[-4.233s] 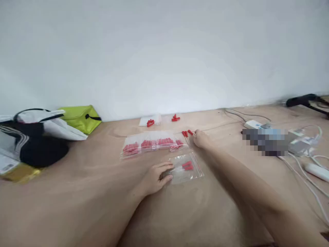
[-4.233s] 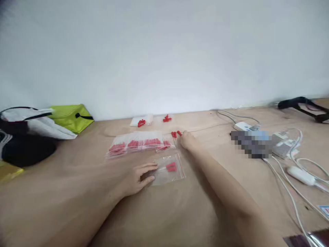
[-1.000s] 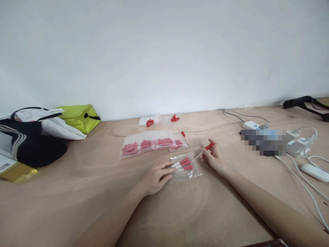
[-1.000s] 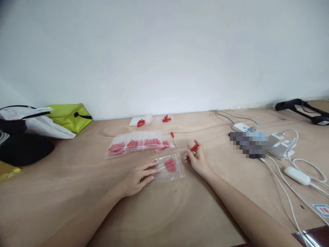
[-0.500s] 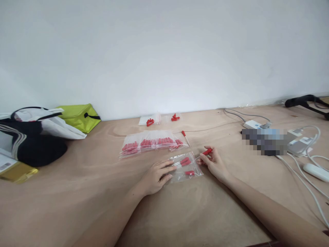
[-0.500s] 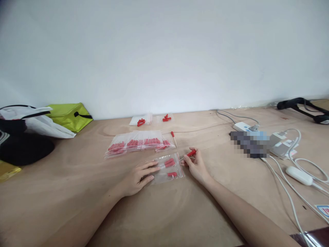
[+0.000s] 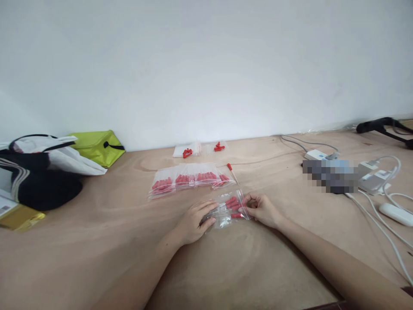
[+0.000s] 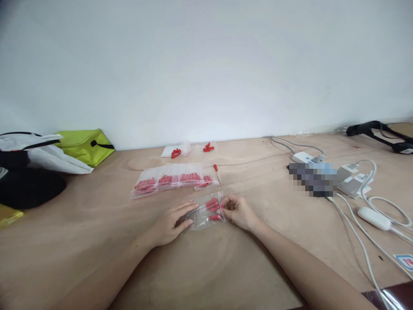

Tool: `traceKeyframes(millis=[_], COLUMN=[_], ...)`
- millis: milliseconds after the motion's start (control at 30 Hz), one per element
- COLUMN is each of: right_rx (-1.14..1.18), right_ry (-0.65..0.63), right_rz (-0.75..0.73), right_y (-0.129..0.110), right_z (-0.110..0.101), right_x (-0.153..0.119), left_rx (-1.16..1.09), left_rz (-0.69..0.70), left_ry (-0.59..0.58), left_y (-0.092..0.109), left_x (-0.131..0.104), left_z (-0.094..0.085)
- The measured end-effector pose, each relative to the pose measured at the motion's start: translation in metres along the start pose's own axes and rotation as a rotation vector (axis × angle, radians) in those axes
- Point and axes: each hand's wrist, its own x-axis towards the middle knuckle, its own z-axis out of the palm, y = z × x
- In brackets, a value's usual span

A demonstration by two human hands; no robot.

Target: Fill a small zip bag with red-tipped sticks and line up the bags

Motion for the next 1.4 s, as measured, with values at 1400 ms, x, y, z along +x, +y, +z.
traceKeyframes(millis=[1400], right_rx=[0.264], right_ry=[0.401], right_rz=[-0.158], right_y=[0.003], right_z=[-0.015], right_x=[0.014], left_rx=[0.080], left_rz=[0.060], left_ry=[-0.036], left_y=[-0.005], left_x=[-0.002], left_z=[0.002])
